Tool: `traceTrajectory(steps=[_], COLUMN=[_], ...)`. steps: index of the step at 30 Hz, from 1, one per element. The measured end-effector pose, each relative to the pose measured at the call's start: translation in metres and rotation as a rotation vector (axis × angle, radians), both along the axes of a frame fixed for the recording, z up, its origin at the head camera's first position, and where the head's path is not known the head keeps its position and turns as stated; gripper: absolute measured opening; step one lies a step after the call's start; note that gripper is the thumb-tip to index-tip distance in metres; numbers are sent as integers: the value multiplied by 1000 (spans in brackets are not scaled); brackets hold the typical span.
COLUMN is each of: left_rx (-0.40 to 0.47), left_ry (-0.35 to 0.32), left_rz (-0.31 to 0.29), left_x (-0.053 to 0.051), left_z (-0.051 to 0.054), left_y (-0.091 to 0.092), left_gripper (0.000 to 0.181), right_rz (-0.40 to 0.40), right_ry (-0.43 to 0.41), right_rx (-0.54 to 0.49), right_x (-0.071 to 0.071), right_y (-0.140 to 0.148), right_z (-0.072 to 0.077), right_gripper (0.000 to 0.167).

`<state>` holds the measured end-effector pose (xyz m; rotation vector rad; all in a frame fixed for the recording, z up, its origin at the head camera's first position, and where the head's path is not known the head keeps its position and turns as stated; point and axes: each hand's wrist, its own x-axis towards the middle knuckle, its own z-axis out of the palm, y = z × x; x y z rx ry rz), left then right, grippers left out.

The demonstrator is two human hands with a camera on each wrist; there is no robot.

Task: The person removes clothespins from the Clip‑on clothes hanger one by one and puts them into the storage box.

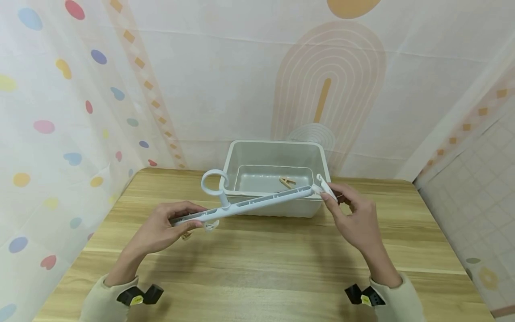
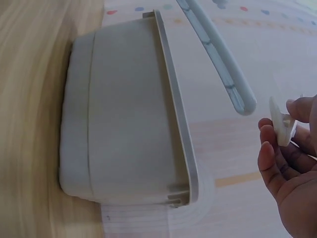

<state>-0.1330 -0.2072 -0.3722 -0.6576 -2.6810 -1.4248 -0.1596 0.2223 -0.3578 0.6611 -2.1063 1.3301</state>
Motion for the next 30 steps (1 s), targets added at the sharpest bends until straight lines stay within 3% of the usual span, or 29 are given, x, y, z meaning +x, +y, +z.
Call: traceTrajectory(steps=[8, 22, 30], left_rx=[-16, -17, -12], left_ry=[18, 25, 14], left_rz=[1, -4, -2], left_x=[0, -1, -1], left_z=[-1, -3, -2], left_y=[0, 0, 0], left_gripper=[24, 24, 24], right_rz=[-29, -107, -80], right_ry=[-72, -210, -245], right_rx=[44, 288, 326], right_x=[-16, -42, -60], right_y=[4, 4, 1], right_z=[10, 27, 34], right_gripper=[22, 24, 26])
